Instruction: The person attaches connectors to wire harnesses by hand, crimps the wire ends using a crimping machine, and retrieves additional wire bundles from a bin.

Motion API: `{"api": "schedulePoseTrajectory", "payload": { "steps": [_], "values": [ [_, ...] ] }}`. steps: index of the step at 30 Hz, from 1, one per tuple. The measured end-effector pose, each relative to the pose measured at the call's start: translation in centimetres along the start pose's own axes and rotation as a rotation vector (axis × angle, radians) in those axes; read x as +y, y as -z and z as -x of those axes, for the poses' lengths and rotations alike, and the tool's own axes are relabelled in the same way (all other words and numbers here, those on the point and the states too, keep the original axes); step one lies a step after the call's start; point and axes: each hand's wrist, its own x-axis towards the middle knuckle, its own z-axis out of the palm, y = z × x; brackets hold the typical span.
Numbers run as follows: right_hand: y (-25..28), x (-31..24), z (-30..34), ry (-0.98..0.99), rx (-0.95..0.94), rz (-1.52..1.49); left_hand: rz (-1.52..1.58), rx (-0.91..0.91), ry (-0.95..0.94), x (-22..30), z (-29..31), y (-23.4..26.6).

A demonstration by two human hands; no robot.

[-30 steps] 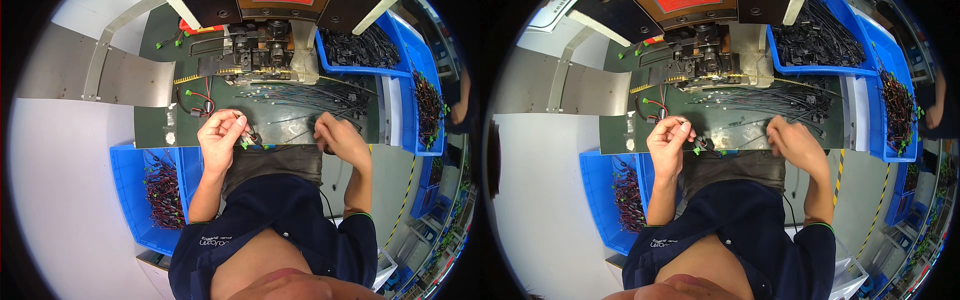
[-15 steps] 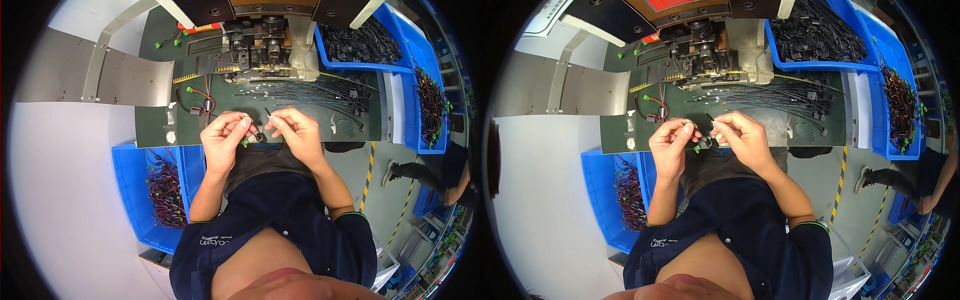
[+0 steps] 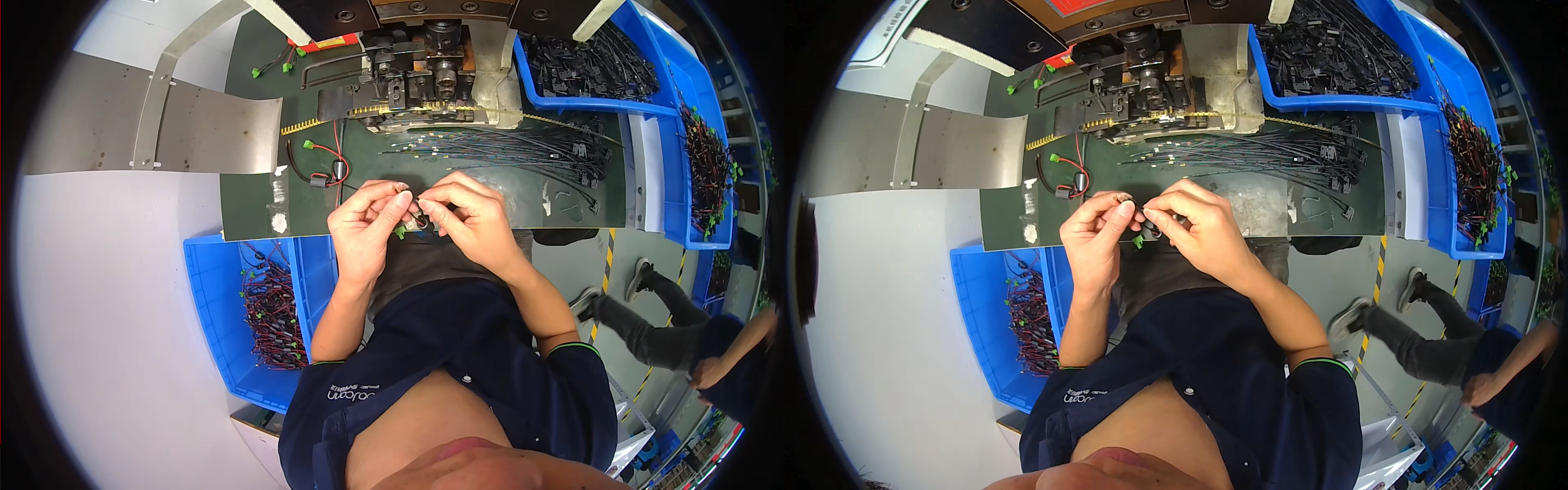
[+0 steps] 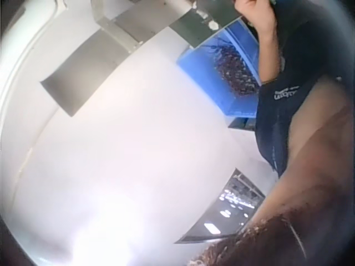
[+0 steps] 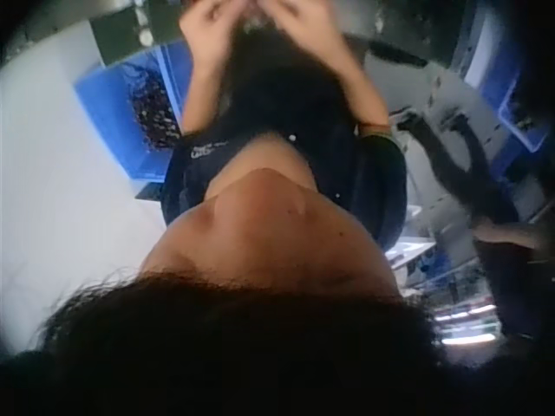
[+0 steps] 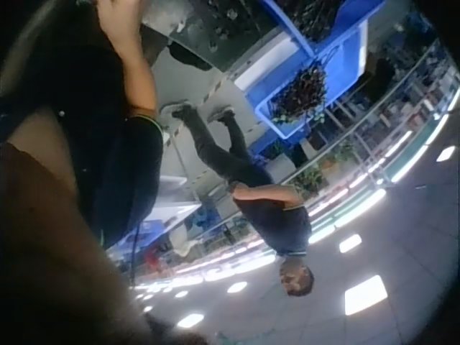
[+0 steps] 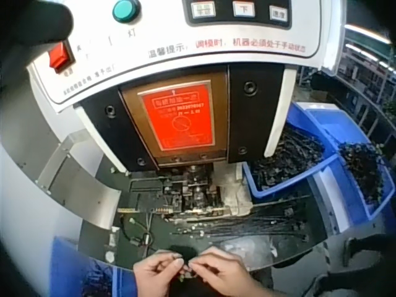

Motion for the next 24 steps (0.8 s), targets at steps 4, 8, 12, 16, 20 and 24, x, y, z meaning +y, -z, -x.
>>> {"api": "schedulePoseTrajectory", "payload": {
  "steps": [4,8,12,16,20,24],
  "values": [
    [-0.2,0.1,-0.2,0.089,0.021,0.048,0.005,-0.015,-0.009,0.1,-0.1,-0.2],
    [0.3,0.1,-1.1,0.333,-0.003,0.276,-0.007,-0.081,-0.057,0.0,-0.1,0.1],
    [-0.5,-0.2,-0.6,0.112,-0.021,0.064,-0.031,-0.081,-0.082,-0.2,-0.2,0.1],
    [-1.2,1.0,-0.4,-0.062,0.008,-0.292,0.001,-0.019,-0.053,0.0,-0.2,-0.3],
    [-1.1,1.2,-0.7,-0.068,-0.008,-0.371,-0.009,0.004,-0.031,0.1,-0.4,-0.3],
    [-1.0,0.5,-1.1,-0.075,-0.028,-0.366,0.064,-0.054,-0.049,-0.2,-0.4,-0.2]
  ]
}}
